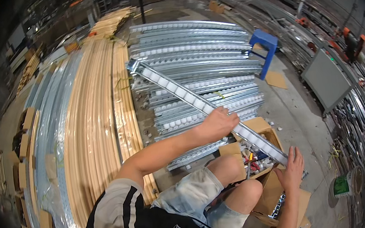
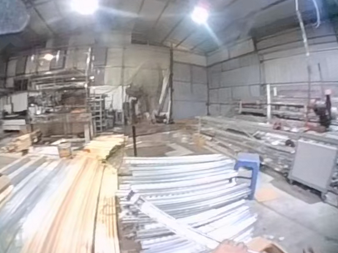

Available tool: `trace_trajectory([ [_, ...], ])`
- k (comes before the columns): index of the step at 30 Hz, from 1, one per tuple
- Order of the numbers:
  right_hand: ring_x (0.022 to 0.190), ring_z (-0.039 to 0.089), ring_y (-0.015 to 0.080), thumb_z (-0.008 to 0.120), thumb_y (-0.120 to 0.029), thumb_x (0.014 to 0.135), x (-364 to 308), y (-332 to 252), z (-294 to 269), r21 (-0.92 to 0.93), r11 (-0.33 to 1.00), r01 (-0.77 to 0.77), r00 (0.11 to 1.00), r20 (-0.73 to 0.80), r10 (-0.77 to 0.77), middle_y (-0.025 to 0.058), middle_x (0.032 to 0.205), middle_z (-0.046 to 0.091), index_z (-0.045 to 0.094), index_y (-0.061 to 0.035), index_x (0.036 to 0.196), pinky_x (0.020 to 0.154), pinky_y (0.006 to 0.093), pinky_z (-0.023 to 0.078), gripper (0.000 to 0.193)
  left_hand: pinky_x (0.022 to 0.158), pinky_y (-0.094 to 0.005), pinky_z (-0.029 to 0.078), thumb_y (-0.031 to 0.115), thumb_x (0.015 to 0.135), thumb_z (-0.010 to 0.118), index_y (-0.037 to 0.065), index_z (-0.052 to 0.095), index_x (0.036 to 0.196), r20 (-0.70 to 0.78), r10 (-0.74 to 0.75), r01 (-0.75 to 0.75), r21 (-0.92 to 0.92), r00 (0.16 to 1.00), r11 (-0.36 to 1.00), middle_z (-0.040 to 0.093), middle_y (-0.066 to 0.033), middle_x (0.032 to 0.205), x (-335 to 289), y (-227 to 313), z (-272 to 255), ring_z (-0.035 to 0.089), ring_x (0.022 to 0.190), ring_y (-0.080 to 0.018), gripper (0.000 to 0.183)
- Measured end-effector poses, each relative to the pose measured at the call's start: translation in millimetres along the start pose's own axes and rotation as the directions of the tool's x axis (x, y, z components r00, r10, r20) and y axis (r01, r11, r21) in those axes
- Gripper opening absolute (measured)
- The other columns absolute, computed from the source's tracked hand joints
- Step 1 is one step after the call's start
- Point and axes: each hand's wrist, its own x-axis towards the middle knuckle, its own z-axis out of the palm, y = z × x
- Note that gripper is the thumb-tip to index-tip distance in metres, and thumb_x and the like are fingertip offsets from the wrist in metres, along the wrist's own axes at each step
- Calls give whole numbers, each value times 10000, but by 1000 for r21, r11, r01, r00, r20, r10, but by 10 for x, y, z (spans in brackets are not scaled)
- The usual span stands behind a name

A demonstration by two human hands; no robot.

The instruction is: The person assembles metal roller tracks by picking up metal brackets and rollers from cardboard boxes, attaching them to a long metal rail, and tapping the components into place using a hammer and a screwdriver.

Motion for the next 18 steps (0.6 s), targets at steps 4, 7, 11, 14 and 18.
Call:
trace_trajectory([
  [4, 1080, 611, 402, 882, -209, 636, -536, 423, -384, 52, 984, -172, 976, 144, 163, 212, 1178, 649, 560, -44, 1330, 988, 479, 480, 783, 723, -418, 539, 116, 769, 665, 50, 680, 843, 5, 162, -158, -198, 987, 967, 694, -96, 877, 384, 586, -131, 704, 871, -299, 100],
  [7, 876, 681, 376, 888, -178, 621, -1058, 703, -564, 111, 955, -276, 942, 227, 246, 178, 948, 718, 646, -10, 1171, 862, 458, 538, 624, 681, -434, 548, 120, 702, 713, 68, 729, 748, -9, 293, -284, -280, 956, 917, 722, -109, 790, 740, 956, -41, 728, 819, -288, 72],
  [11, 837, 696, 244, 897, -149, 631, -2057, 603, -845, 344, 728, -592, 795, 397, 459, 120, 901, 738, 693, -6, 1046, 806, 390, 538, 484, 668, -429, 553, 162, 663, 768, 106, 766, 750, 25, 538, -492, -372, 842, 787, 753, -101, 815, 977, 1660, -27, 741, 823, -278, 104],
  [14, 824, 643, 146, 904, -145, 657, -3140, 556, -863, 334, 636, -696, 701, 509, 500, 63, 901, 721, 688, -2, 1053, 778, 351, 530, 473, 844, -393, 516, 191, 635, 808, 128, 778, 823, 62, 744, -653, -436, 665, 620, 755, -71, 838, 1053, 2294, -123, 726, 883, -264, 201],
  [18, 765, 557, 106, 896, -184, 690, -4125, -158, -1172, 379, 214, -900, 422, 636, 646, 2, 805, 641, 688, -10, 966, 718, 327, 507, 386, 952, -383, 453, 239, 631, 839, 146, 781, 897, -146, 871, -783, -524, 469, 334, 750, -54, 848, 1072, 3112, 38, 711, 887, -262, 288],
])
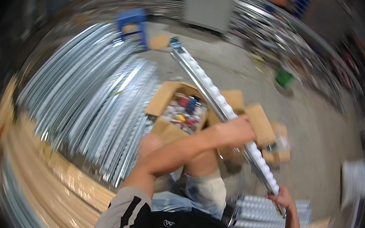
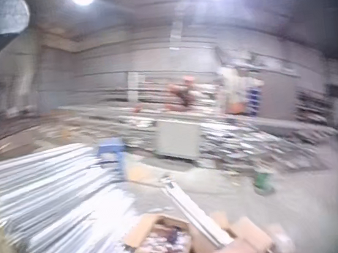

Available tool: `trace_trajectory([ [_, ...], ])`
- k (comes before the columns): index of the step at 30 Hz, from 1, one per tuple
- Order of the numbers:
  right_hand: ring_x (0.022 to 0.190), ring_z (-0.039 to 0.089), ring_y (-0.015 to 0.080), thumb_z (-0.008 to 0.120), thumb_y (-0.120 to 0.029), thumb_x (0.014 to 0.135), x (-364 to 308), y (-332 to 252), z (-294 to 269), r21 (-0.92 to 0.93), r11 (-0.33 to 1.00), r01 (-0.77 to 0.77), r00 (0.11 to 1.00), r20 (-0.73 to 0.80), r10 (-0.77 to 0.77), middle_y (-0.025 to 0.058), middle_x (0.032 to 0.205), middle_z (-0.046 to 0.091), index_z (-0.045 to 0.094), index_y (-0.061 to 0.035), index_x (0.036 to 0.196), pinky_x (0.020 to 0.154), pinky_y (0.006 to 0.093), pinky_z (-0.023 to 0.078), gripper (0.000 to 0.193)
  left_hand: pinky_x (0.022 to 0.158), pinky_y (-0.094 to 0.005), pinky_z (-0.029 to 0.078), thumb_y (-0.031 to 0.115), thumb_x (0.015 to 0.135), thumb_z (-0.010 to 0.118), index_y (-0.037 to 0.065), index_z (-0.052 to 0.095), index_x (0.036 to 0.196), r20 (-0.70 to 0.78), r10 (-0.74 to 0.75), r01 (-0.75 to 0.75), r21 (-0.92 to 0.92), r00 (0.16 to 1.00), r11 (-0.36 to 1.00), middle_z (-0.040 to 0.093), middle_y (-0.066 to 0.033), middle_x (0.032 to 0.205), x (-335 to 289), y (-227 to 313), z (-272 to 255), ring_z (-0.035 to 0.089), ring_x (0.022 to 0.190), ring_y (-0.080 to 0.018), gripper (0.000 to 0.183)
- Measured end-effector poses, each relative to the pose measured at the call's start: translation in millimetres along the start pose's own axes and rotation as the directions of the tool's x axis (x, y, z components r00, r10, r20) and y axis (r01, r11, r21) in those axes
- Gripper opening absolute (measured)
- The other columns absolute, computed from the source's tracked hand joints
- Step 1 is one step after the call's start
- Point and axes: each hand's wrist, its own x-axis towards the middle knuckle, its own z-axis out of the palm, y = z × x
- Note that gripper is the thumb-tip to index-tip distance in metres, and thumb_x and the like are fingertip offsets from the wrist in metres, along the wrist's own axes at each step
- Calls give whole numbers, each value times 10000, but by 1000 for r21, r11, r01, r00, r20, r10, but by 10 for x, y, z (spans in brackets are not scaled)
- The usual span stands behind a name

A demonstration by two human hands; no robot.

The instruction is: The person assembles metal roller tracks by picking up metal brackets and rollers from cardboard boxes, attaching them to a long metal rail, and tapping the components into place using a hammer and a screwdriver.

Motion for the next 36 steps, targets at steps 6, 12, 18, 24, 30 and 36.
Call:
trace_trajectory([
  [6, 900, 688, 237, 886, -325, 703, -661, 765, 1369, 191, 981, -27, 847, -516, 123, 154, 990, 741, 685, 11, 1143, 835, 374, 536, 589, 1105, -503, 368, 518, 725, 834, 75, 646, 1252, -106, 270, -290, -292, 957, 912, 648, -150, 1083, 316, 208, 167, 581, 1105, -350, 714],
  [12, 785, 668, 197, 847, -313, 754, -774, 1528, 1905, 621, 784, -6, 552, -651, 520, 98, 862, 723, 704, 14, 1096, 732, 347, 524, 495, 912, -369, 508, 270, 761, 870, 2, 678, 1221, -35, -150, 121, -423, 988, 898, 713, -167, 1090, -322, -172, -73, 679, 1027, -302, 566],
  [18, 984, 718, 390, 814, -330, 724, -232, 2343, 1662, 832, 522, -190, 42, -524, 851, 272, 1008, 736, 712, 100, 1047, 875, 430, 535, 548, 923, -320, 527, 266, 979, 679, -74, 597, 1308, -86, -829, 546, -714, 553, 439, 662, -150, 1181, -2233, -1209, -276, 642, 1061, -206, 480],
  [24, 1041, 699, 381, 786, -324, 756, 356, 2646, 1556, 954, 295, -41, -55, -297, 953, 286, 1090, 717, 691, 154, 1048, 903, 420, 519, 568, 748, -266, 528, 399, 961, 707, -41, 610, 1249, -57, -998, 648, -760, 5, 46, 656, -130, 1056, -4180, -1565, -28, 648, 889, -169, 535],
  [30, 1123, 670, 418, 720, -368, 816, 943, 2763, 1557, 976, 173, -133, -147, -192, 970, 316, 1166, 684, 708, 109, 1094, 990, 438, 507, 552, 663, -255, 463, 451, 932, 737, 6, 619, 1142, 2, -994, 502, -863, -113, -58, 618, -59, 873, -4524, -1126, 374, 564, 696, -117, 506],
  [36, 1316, 512, 390, 721, -363, 819, 1004, 2647, 1752, 777, 114, -619, -197, -294, 935, 290, 1378, 526, 547, 60, 1354, 1083, 478, 405, 704, 860, -413, 547, 277, 973, 675, -61, 398, 1402, 69, -988, 688, -710, -139, -147, 542, -279, 1237, -4447, -639, -103, 611, 1039, -346, 613],
])
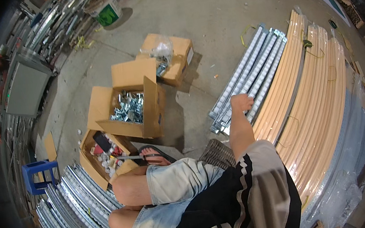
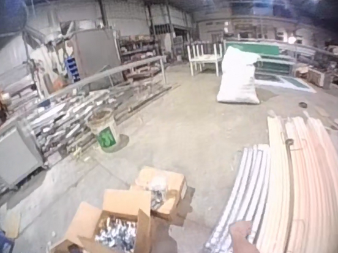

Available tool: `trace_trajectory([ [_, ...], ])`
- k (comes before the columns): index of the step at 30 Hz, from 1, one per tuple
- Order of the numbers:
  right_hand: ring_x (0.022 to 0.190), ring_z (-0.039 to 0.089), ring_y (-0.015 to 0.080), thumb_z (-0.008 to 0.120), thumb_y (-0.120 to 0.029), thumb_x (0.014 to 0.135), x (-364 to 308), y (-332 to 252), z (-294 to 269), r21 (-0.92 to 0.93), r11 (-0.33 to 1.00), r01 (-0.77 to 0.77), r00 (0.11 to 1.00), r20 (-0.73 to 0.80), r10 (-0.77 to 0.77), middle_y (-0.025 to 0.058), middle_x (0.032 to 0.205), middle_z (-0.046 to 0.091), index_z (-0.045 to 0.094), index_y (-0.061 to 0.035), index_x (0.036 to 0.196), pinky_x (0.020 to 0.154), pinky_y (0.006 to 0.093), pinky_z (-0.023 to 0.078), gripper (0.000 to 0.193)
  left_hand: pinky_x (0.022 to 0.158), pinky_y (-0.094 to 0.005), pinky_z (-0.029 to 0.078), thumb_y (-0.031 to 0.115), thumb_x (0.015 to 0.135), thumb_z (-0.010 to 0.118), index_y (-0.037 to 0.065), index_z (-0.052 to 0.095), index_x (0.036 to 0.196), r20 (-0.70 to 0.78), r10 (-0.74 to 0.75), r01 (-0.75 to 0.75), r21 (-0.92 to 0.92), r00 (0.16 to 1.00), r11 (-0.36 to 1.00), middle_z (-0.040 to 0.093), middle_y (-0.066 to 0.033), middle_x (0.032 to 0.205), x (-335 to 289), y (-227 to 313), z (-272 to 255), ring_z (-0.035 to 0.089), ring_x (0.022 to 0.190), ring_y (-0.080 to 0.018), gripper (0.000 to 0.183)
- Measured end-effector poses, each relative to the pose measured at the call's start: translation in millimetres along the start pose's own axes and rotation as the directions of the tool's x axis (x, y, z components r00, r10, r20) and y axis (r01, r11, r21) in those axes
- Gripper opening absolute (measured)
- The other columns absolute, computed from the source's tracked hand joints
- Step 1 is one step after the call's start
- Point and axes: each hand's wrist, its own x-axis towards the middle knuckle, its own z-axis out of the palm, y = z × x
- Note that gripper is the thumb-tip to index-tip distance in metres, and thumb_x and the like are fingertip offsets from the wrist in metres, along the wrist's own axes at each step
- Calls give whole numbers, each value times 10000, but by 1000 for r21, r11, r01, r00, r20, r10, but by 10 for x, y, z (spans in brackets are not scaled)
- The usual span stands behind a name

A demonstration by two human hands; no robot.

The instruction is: The person assembles metal roller tracks by picking up metal brackets and rollers from cardboard boxes, attaching them to a long metal rail, and tapping the components into place using a hammer and a screwdriver.

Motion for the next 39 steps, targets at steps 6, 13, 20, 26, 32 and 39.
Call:
trace_trajectory([
  [6, 1303, 456, 436, 801, -405, 738, -154, 181, 166, -41, 979, -198, 980, -23, 198, 294, 1377, 421, 123, -131, 1602, 1039, 584, 419, 1132, 869, -448, 604, 174, 983, 670, -153, 422, 1409, -87, -89, 80, -96, 992, 992, 580, -335, 1286, -233, 85, 27, 675, 1033, -413, 592],
  [13, 1290, 457, 465, 779, -477, 774, 204, 388, 228, -176, 982, -68, 998, 2, 70, 352, 1421, 366, 80, -174, 1629, 1016, 579, 422, 1146, 787, -310, 502, 445, 956, 700, -23, 575, 1239, -24, -21, 20, -35, 1000, 999, 645, -87, 995, -56, -184, -33, 611, 861, -144, 562],
  [20, 1306, 480, 497, 656, -829, 718, 571, 977, 293, -373, 924, 86, 989, -78, -123, 351, 1489, 371, 99, -99, 1627, 982, 623, 462, 1292, 796, -315, 562, 362, 936, 737, -68, 575, 1290, -27, -61, 60, -47, 998, 997, 679, -114, 1036, 61, -118, 400, 670, 874, -179, 581],
  [26, 1182, 525, 519, 692, -596, 870, 127, 268, 58, -219, 674, 705, 641, -210, -738, 356, 1308, 487, 345, 57, 1494, 982, 563, 463, 968, 758, -315, 553, 388, 879, 782, -77, 593, 1283, -33, 24, -18, 178, 999, 984, 695, -143, 996, 194, -813, 754, 676, 844, -199, 645],
  [32, 1111, 557, 380, 681, -323, 971, -1780, -954, -411, 180, 79, 981, 123, -254, -959, 255, 1282, 521, 469, 56, 1404, 958, 464, 467, 613, 942, -476, 495, 446, 836, 780, -63, 569, 1296, -99, 146, -49, 643, 984, 764, 607, -268, 1196, 438, -1445, 1347, 601, 1095, -401, 718],
  [39, 844, 605, 238, 652, -78, 950, -3863, -1099, -148, 665, -273, 695, -412, 56, -910, 147, 1002, 620, 596, 46, 1253, 783, 353, 506, 332, 1077, -519, 393, 385, 895, 732, -53, 499, 1363, -407, 320, 104, 740, 855, 664, 484, -296, 1356, 1293, -1494, 1063, 456, 1291, -444, 682],
])
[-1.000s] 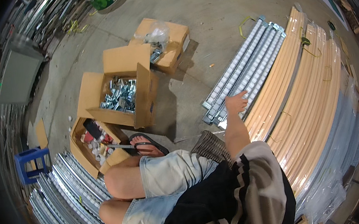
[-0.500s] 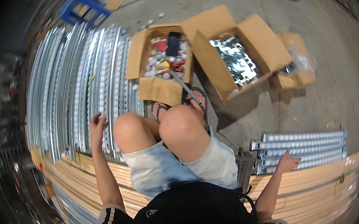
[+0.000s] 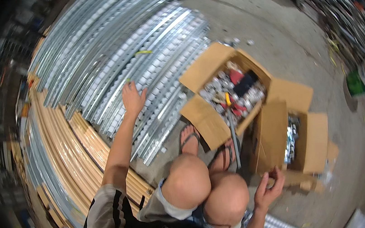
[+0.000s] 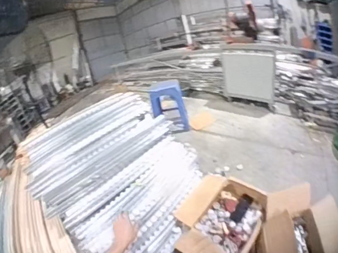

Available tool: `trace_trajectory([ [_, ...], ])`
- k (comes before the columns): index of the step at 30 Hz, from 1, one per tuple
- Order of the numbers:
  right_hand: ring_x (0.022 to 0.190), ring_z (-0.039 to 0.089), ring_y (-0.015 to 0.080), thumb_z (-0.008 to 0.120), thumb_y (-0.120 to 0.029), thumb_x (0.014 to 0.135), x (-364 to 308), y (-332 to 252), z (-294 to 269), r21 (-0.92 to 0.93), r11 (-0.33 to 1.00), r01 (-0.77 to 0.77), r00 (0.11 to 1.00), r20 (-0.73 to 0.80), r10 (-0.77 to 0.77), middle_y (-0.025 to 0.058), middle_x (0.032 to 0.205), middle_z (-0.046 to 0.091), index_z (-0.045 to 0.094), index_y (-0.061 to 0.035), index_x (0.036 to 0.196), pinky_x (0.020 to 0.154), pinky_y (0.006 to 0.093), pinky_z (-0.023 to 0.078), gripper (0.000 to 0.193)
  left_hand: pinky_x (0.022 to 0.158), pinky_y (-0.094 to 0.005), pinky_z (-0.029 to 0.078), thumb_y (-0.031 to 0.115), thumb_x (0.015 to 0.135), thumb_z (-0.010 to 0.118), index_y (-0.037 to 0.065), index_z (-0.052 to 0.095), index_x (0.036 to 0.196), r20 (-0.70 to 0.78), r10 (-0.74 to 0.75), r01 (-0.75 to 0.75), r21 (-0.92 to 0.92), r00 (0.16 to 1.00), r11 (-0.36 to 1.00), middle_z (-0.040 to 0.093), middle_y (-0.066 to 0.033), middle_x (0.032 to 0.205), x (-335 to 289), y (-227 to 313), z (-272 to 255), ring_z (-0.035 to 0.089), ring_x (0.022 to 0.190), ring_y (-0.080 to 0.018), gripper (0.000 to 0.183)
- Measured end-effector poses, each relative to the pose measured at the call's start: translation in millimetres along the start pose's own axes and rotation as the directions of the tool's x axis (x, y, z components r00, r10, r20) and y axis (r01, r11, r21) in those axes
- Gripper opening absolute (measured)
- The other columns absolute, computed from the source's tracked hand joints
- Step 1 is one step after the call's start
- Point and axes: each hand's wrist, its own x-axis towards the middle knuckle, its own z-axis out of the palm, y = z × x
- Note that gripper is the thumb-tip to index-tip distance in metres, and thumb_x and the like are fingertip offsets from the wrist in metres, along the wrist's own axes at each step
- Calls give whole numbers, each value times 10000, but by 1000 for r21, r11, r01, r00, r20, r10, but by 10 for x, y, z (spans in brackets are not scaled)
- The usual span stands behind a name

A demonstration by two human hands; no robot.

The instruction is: The person assembles metal roller tracks by picking up metal brackets and rollers from cardboard boxes, attaching them to a long metal rail, and tapping the components into place using a hammer and a screwdriver.

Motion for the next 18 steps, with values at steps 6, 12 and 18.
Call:
trace_trajectory([
  [6, 810, 619, 217, 660, -80, 944, 197, 92, 924, 125, 987, -98, 957, 284, 59, 134, 926, 638, 643, 56, 1156, 754, 334, 514, 252, 1080, -523, 385, 408, 887, 738, -25, 478, 1395, -394, 147, -82, 178, 907, 981, 477, -281, 1391, 1150, -673, -318, 477, 1268, -452, 716],
  [12, 842, 635, 216, 653, -150, 963, 111, 278, 1165, 107, 953, -285, 893, 391, 223, 143, 946, 663, 649, 74, 1116, 781, 338, 518, 271, 1057, -492, 438, 573, 908, 655, -14, 480, 1411, -167, -2, 66, 381, 986, 922, 548, -245, 1366, 2200, -1277, -1113, 535, 1259, -407, 792],
  [18, 879, 663, 238, 664, -170, 958, 119, 309, 1224, 79, 947, -310, 867, 433, 248, 170, 953, 691, 661, 70, 1091, 813, 352, 527, 274, 878, -459, 528, 639, 882, 649, 13, 565, 1251, -44, -50, 63, 351, 998, 934, 635, -194, 1138, 2359, -1519, -1066, 638, 1064, -364, 731],
])
